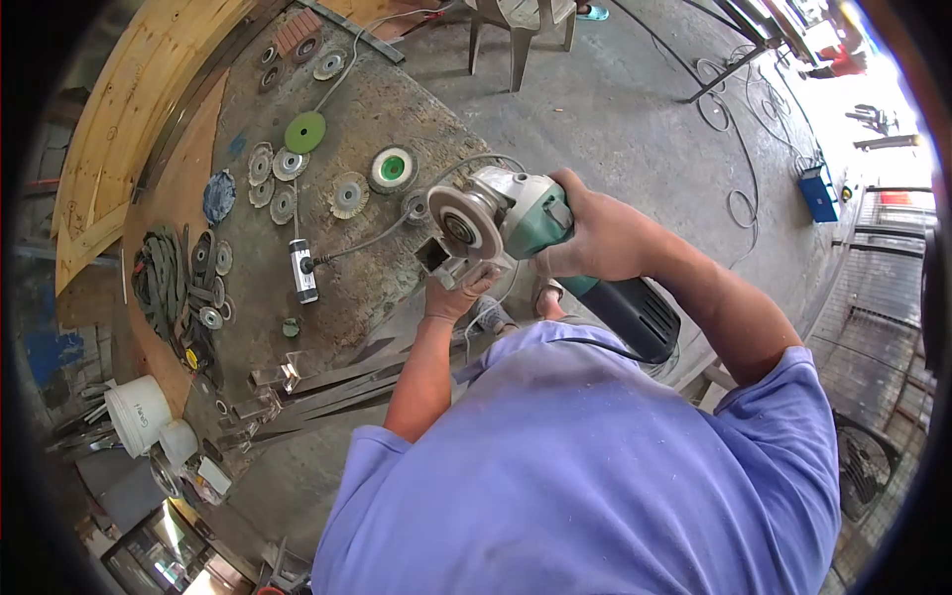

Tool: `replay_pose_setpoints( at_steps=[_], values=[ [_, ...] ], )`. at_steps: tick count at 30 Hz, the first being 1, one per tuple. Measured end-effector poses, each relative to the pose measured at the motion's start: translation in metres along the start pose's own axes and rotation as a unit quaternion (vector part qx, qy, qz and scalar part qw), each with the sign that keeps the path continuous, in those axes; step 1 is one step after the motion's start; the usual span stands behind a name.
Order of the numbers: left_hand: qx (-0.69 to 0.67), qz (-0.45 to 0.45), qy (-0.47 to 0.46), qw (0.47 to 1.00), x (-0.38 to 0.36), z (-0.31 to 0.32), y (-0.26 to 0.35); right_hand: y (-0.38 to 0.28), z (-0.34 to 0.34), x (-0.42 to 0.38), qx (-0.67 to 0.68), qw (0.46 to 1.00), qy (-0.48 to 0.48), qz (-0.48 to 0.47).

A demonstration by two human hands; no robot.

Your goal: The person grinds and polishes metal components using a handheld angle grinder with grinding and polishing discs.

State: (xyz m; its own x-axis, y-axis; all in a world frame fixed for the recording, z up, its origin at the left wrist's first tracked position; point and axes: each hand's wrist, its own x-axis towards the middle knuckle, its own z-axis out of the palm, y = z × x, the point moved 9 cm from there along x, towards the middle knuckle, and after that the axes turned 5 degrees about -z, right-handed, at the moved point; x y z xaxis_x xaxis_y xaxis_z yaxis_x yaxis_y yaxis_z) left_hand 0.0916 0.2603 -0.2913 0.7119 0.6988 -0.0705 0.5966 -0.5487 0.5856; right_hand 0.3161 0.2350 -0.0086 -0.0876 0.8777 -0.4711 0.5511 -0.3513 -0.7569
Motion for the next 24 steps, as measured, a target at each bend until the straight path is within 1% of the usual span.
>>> replay_pose_setpoints(
  at_steps=[2, 3, 5, 6, 8, 11, 13, 15, 17, 20, 21, 23, 24],
  values=[
    [0.014, 0.019, 0.032, 0.999, 0.001, -0.008, 0.007, -0.002, 0.000, -0.004, 0.002, 1.000, 0.004, -0.009],
    [0.033, 0.050, 0.083, 0.995, 0.006, -0.014, 0.016, -0.001, -0.003, -0.004, -0.009, 1.000, 0.009, -0.016],
    [0.050, 0.050, 0.087, 0.994, 0.006, -0.015, 0.018, 0.007, 0.002, -0.004, -0.011, 0.999, 0.017, -0.026],
    [0.045, 0.020, 0.047, 0.998, 0.007, -0.008, 0.007, 0.002, -0.002, -0.004, -0.019, 0.999, 0.028, -0.023],
    [0.056, 0.017, 0.025, 0.998, 0.010, -0.007, 0.005, -0.015, -0.014, -0.002, -0.035, 0.998, 0.056, -0.019],
    [0.095, 0.089, 0.084, 0.988, 0.009, -0.025, 0.028, -0.009, -0.032, -0.005, -0.044, 0.994, 0.095, -0.021],
    [0.116, 0.127, 0.121, 0.978, 0.000, -0.026, 0.039, -0.006, -0.032, -0.010, -0.029, 0.995, 0.086, -0.033],
    [0.116, 0.158, 0.133, 0.972, 0.000, -0.028, 0.042, -0.003, -0.028, -0.010, -0.026, 0.996, 0.078, -0.039],
    [0.101, 0.168, 0.128, 0.972, 0.001, -0.028, 0.042, -0.007, -0.022, -0.008, -0.031, 0.996, 0.060, -0.051],
    [0.079, 0.157, 0.112, 0.978, 0.001, -0.035, 0.050, -0.012, -0.015, 0.000, -0.037, 0.997, 0.025, -0.060],
    [0.093, 0.163, 0.121, 0.975, 0.001, -0.032, 0.047, -0.012, -0.013, 0.003, -0.039, 0.997, 0.012, -0.061],
    [0.151, 0.140, 0.114, 0.972, -0.001, -0.012, 0.025, -0.014, -0.015, 0.008, -0.048, 0.996, 0.010, -0.069],
    [0.195, 0.108, 0.097, 0.970, -0.005, 0.009, 0.000, -0.015, -0.015, 0.010, -0.053, 0.996, 0.008, -0.073]
  ],
)
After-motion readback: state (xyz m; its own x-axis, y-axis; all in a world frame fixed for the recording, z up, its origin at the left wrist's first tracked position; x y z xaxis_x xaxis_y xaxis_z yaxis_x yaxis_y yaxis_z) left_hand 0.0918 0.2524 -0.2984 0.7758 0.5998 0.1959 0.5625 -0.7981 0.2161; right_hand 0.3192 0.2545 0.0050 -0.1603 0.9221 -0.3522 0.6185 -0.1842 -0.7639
